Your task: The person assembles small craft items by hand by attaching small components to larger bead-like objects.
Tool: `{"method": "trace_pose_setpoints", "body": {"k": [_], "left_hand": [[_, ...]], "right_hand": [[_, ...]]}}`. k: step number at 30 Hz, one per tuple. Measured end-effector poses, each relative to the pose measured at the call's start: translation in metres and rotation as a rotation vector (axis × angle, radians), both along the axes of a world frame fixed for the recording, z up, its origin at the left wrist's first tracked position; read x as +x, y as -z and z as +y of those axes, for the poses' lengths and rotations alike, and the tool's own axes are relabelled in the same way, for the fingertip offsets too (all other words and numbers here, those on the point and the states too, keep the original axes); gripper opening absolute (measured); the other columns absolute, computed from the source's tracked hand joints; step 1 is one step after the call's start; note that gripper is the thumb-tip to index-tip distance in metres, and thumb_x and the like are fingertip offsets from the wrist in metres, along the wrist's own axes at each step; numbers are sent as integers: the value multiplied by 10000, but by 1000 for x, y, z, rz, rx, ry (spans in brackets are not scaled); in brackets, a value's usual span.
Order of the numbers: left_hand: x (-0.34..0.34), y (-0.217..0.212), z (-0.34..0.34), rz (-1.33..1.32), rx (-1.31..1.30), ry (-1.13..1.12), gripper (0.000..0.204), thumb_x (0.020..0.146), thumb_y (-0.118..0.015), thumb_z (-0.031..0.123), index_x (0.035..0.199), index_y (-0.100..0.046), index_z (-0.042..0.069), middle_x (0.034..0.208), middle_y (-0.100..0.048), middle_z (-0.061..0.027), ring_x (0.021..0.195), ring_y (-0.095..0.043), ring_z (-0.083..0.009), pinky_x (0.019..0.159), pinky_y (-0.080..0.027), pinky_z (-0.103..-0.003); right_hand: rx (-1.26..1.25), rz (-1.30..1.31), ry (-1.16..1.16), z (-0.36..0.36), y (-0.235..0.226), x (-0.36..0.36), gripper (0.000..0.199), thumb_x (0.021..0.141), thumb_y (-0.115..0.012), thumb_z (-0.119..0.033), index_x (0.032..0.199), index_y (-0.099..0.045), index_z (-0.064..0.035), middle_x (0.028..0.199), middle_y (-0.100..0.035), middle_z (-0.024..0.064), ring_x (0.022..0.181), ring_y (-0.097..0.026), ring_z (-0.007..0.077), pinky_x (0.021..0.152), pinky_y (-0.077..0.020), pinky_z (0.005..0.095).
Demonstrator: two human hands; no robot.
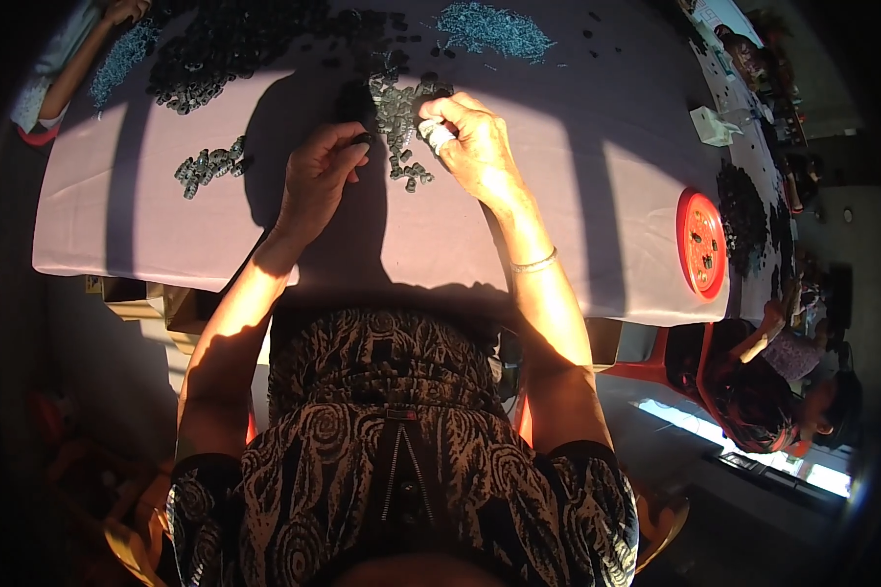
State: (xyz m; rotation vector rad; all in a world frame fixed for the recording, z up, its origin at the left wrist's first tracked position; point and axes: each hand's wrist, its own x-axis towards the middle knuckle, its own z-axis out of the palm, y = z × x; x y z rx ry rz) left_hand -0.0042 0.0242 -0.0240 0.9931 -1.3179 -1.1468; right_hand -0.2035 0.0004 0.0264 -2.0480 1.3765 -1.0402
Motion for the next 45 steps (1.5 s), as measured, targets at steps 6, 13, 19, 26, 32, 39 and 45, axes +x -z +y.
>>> {"method": "trace_pose_setpoints", "body": {"k": [6, 13, 19, 26, 32, 39, 45], "left_hand": [[-1, 0, -1, 5, -1, 29, 183, 899, -614, 63, 1078, -623, 24, 893, -636, -15, 746, -577, -56, 616, -465, -195], [-2, 3, -1, 4, -70, -13, 174, 870, -633, 89, 1034, -632, 30, 762, -613, -25, 659, -564, -68, 578, -472, -219], [1, 4, -1, -45, -32, 28, 185, 891, -633, 72, 1072, -625, 33, 848, -637, -10, 726, -572, -50, 614, -463, -196], [-1, 2, -1, -21, -36, 22, 186, 893, -633, 79, 1073, -627, 34, 859, -642, -9, 746, -584, -55, 624, -468, -201], [-1, 3, -1, -19, -45, 38, 187, 892, -634, 82, 1072, -626, 31, 848, -638, -4, 743, -578, -50, 622, -465, -198], [-1, 4, -1, -17, -54, 42, 192, 892, -637, 88, 1076, -625, 33, 831, -636, 1, 741, -578, -46, 621, -465, -193], [0, 3, 0, -33, -43, 42, 193, 897, -634, 94, 1080, -625, 35, 849, -639, -1, 754, -586, -49, 630, -469, -193]], "right_hand": [[-216, 291, -140, -14, 10, 15, 314, 736, -653, 24, 1035, -636, -72, 901, -598, 89, 863, -592, 277, 750, -496, 379], [-17, 81, -11, -6, 11, -2, 89, 780, -642, 8, 823, -574, -30, 710, -493, 62, 698, -514, 210, 639, -447, 338], [49, -6, 49, -2, 11, -17, 117, 791, -655, 28, 882, -632, -42, 757, -548, -15, 675, -522, 79, 620, -466, 236], [139, -421, -106, -1, 9, -18, 100, 819, -633, 28, 886, -630, -46, 739, -517, -68, 660, -455, 24, 606, -422, 184], [270, -455, -115, 6, 4, -23, 105, 822, -611, 35, 895, -611, -40, 744, -522, -69, 688, -454, 19, 617, -398, 168], [346, 6, -177, 23, -6, -37, 60, 784, -663, -14, 841, -649, -29, 687, -582, -5, 671, -503, 62, 628, -441, 245], [288, 111, -92, 29, -9, -36, 67, 766, -703, -31, 816, -657, -28, 709, -568, 26, 657, -531, 103, 611, -444, 264]]}}
